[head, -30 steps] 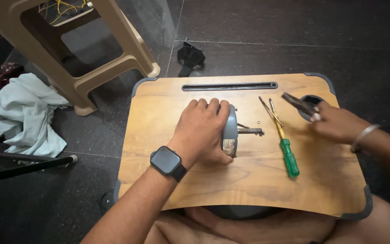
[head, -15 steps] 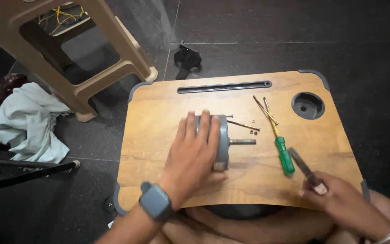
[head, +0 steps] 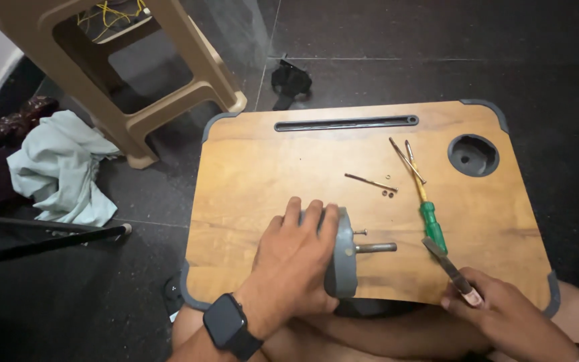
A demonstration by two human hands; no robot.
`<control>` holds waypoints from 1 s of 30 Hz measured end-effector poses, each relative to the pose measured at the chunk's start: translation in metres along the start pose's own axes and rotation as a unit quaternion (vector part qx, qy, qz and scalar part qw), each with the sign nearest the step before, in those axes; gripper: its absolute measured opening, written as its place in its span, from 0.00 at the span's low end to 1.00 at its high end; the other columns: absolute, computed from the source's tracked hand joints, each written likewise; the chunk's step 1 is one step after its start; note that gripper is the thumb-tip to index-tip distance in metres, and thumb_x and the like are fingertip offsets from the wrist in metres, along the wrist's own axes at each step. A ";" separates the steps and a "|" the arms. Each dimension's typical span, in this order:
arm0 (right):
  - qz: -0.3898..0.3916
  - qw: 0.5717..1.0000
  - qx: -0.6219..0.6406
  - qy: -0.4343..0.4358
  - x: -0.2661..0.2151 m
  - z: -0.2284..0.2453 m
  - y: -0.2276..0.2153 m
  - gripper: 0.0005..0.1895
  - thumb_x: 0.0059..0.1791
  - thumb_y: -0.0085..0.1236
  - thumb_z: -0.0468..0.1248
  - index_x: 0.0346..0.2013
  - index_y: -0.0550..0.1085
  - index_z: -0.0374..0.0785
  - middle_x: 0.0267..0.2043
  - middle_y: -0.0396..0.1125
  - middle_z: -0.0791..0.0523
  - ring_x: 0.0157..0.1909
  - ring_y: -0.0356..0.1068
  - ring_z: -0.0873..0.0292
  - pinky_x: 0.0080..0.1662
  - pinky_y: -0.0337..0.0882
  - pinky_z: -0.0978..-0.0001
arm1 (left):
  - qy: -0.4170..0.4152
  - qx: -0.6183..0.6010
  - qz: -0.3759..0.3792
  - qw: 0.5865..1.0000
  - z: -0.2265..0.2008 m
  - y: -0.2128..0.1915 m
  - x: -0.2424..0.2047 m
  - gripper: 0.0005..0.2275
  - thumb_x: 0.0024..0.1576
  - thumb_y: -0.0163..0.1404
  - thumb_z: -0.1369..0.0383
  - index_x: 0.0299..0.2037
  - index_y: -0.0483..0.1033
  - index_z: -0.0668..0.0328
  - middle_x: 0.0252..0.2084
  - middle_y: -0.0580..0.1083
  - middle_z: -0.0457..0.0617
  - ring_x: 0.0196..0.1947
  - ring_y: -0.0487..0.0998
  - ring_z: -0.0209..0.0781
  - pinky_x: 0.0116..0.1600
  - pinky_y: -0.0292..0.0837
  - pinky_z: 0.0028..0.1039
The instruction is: Disassembling a small electric motor using a screwdriver and pliers on a wooden lap desk.
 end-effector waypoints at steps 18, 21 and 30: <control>-0.088 0.968 -0.126 -0.198 0.004 0.074 -0.035 0.13 0.45 0.53 0.35 0.43 0.78 0.44 0.37 0.71 0.56 0.43 0.67 0.58 0.46 0.71 0.62 | -0.007 -0.003 0.124 0.992 0.054 -0.008 0.071 0.43 0.24 0.64 0.40 0.47 0.74 0.64 0.40 0.78 0.55 0.50 0.74 0.55 0.51 0.68 0.53; -0.163 0.900 -0.380 -0.140 -0.006 0.151 -0.062 0.17 0.47 0.58 0.47 0.48 0.74 0.46 0.39 0.74 0.56 0.46 0.67 0.54 0.51 0.71 0.61 | 0.015 -0.017 0.165 0.986 0.058 -0.004 0.083 0.43 0.24 0.64 0.39 0.48 0.76 0.63 0.41 0.78 0.55 0.54 0.72 0.54 0.57 0.64 0.56; -0.140 0.892 -0.375 -0.210 0.049 0.197 -0.062 0.27 0.46 0.50 0.36 0.61 0.64 0.37 0.58 0.63 0.49 0.56 0.59 0.46 0.57 0.66 0.53 | 0.018 0.013 0.180 0.983 0.040 -0.003 0.064 0.46 0.26 0.66 0.43 0.56 0.69 0.63 0.56 0.72 0.55 0.63 0.64 0.59 0.65 0.51 0.68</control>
Point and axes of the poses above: each hand's wrist, its own x-axis towards the middle knuckle, its own y-axis out of the palm, z = x × y, the point moved 8 cm from there along x, towards the middle knuckle
